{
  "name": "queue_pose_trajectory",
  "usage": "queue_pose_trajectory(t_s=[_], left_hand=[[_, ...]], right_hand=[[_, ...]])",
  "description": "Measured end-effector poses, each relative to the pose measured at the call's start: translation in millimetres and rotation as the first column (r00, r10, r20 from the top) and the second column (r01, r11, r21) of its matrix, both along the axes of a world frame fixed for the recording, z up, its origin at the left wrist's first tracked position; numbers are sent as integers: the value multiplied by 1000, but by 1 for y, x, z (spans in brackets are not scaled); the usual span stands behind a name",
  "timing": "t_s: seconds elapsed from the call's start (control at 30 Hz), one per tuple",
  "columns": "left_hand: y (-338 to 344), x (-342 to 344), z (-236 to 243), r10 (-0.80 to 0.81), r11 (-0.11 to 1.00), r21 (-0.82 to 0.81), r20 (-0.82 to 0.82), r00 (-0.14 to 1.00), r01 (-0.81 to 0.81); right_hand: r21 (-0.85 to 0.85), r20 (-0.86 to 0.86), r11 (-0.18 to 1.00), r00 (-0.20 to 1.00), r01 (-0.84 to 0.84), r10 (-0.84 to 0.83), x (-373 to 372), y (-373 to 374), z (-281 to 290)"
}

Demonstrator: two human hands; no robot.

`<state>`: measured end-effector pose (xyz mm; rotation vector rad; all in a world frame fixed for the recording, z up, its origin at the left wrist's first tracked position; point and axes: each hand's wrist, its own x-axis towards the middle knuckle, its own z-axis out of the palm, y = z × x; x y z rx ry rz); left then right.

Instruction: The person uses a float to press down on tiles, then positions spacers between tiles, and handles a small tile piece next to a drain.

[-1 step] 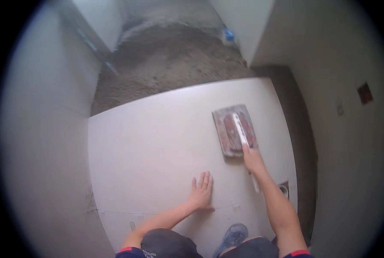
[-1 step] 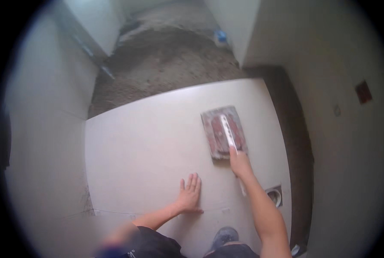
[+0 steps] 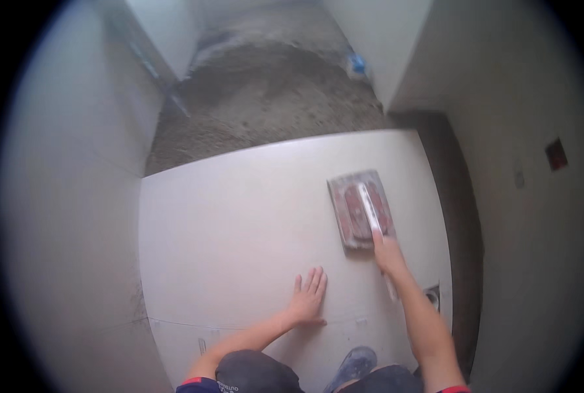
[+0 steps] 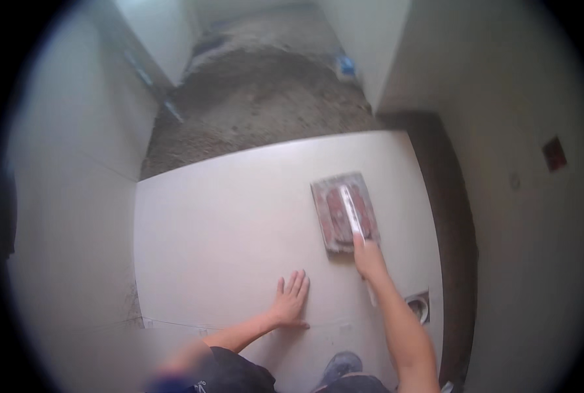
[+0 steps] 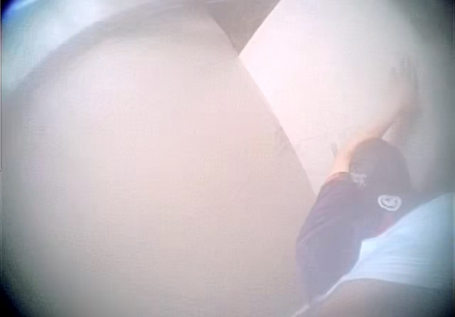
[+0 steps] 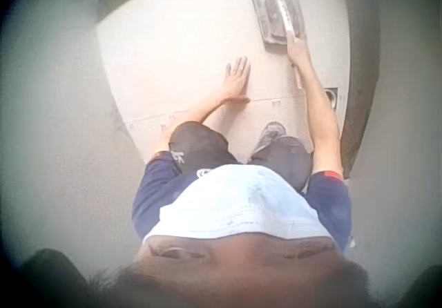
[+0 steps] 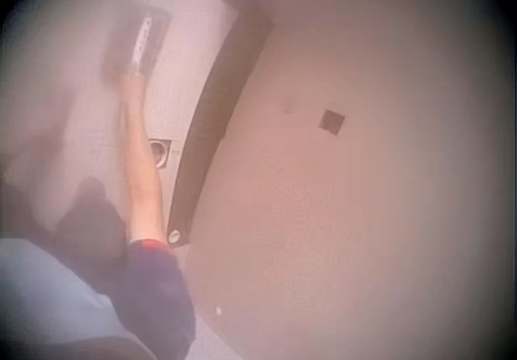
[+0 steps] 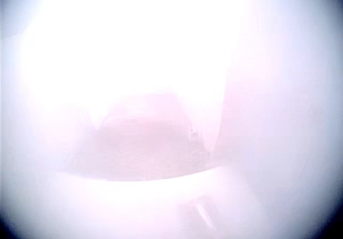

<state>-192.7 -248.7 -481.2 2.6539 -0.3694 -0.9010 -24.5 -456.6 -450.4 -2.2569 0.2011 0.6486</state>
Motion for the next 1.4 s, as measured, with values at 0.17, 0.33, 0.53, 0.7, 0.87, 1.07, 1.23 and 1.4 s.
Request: queue_pose_trajectory(t_s=[0.17, 0.33, 0.53, 0.7, 0.87, 1.07, 1.23, 1.4], left_hand=[[141, -22, -21, 549, 835, -39, 137, 825, -549], [240, -123, -36, 895, 358, 197, 208, 396, -913], [263, -190, -57, 869, 358, 359, 210, 448, -862], [258, -238, -4, 926, 253, 317, 193, 323, -914], [179, -271, -19, 911, 296, 172, 243, 332, -940], [179, -260, -25, 948, 245, 195, 156, 276, -950], [165, -281, -39, 958, 180, 156, 197, 209, -971], [169, -271, -36, 963, 133, 146, 216, 163, -980]], right_hand=[[-6, -71, 999, 997, -44, 43, -39, 23, 20], [-118, 158, 970, 961, -211, 229, -69, -20, -34], [-43, -137, 989, 982, -138, 131, -44, 14, 14], [278, 68, 953, 992, -124, 109, -37, 119, 81], [311, 307, 888, 920, -339, 244, -72, 74, 23], [19, -181, 878, 862, -479, 474, -64, 163, 15], [108, -56, 927, 929, -359, 366, -66, 162, 24], [-96, -11, 926, 930, -366, 367, -66, 168, -46]])
